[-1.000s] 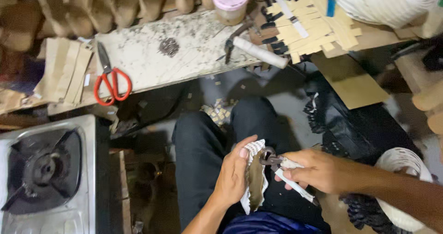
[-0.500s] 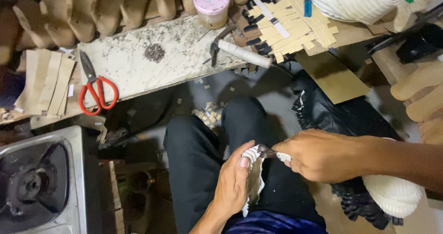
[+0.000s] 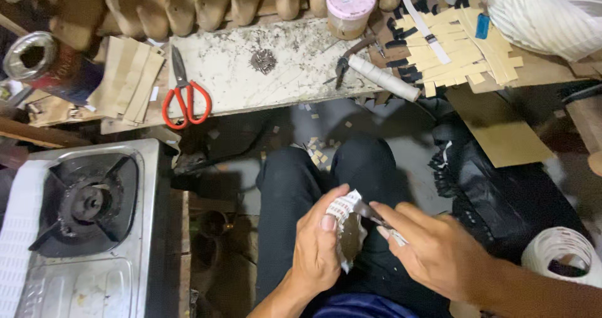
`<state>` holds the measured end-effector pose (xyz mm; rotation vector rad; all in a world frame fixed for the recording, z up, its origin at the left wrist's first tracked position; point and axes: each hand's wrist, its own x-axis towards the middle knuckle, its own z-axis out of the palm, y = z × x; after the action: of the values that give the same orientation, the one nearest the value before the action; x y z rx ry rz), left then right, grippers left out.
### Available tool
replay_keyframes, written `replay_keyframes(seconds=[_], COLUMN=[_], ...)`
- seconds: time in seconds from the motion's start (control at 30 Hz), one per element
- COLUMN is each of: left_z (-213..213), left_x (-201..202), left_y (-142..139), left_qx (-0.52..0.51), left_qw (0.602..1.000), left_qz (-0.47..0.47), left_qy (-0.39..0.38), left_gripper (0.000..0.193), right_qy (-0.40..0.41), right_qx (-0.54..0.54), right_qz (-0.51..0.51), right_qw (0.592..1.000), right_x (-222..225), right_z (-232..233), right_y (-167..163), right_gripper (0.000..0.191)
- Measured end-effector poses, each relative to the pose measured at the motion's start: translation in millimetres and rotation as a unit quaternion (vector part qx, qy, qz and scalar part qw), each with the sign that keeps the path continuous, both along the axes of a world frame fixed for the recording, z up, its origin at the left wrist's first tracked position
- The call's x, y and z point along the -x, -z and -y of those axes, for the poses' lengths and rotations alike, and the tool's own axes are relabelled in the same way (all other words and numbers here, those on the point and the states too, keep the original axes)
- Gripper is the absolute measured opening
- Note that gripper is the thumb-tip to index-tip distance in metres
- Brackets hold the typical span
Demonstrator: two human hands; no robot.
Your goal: The person sits with a woven shoe upper on their lap, hammers tacks along the sole edge, trims excess material with a hand tool, presses a wooden stick along the upper, and places the finished shoe onto a rack of shoe lasts before continuing work on another shoe.
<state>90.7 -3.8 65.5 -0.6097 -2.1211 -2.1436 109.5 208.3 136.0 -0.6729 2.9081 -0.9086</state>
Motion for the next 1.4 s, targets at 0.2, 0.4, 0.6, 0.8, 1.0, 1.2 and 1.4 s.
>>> replay_keyframes(seconds=[0.2, 0.4, 0.6, 0.8, 1.0, 1.2, 1.4], left_z=[5, 51, 66, 60, 46, 33, 39], left_x=[40, 45, 54, 43, 23, 10, 17], left_y=[-9, -25, -39, -44, -39, -39, -43], left_qx=[-0.045, 0.276, 0.047, 0.097, 0.2, 0.248, 0.272], left_qw=[0.992, 0.951, 0.953, 0.966, 0.969, 0.968, 0.96], left_qz=[-0.11, -0.083, 0.295, 0.238, 0.147, -0.038, 0.007], left_qy=[-0.029, -0.109, 0.043, 0.04, 0.004, -0.006, 0.061], left_gripper=[0.058, 0.047, 0.053, 0.047, 0.045, 0.041, 0.051], right_qy=[-0.055, -0.062, -0.043, 0.013, 0.052, -0.094, -0.124], right_qx=[-0.099, -0.086, -0.09, 0.008, 0.125, 0.002, -0.191], right_qz=[-0.067, -0.099, -0.176, -0.184, 0.25, 0.259, 0.099], right_qw=[0.991, 0.989, 0.979, 0.983, 0.959, 0.961, 0.969], right_x=[50, 81, 64, 34, 25, 42, 36], right_z=[13, 31, 66, 77, 44, 17, 22], right_y=[-31, 5, 41, 59, 36, -23, -41], right_gripper=[0.06, 0.062, 0.062, 0.062, 0.033, 0.048, 0.069])
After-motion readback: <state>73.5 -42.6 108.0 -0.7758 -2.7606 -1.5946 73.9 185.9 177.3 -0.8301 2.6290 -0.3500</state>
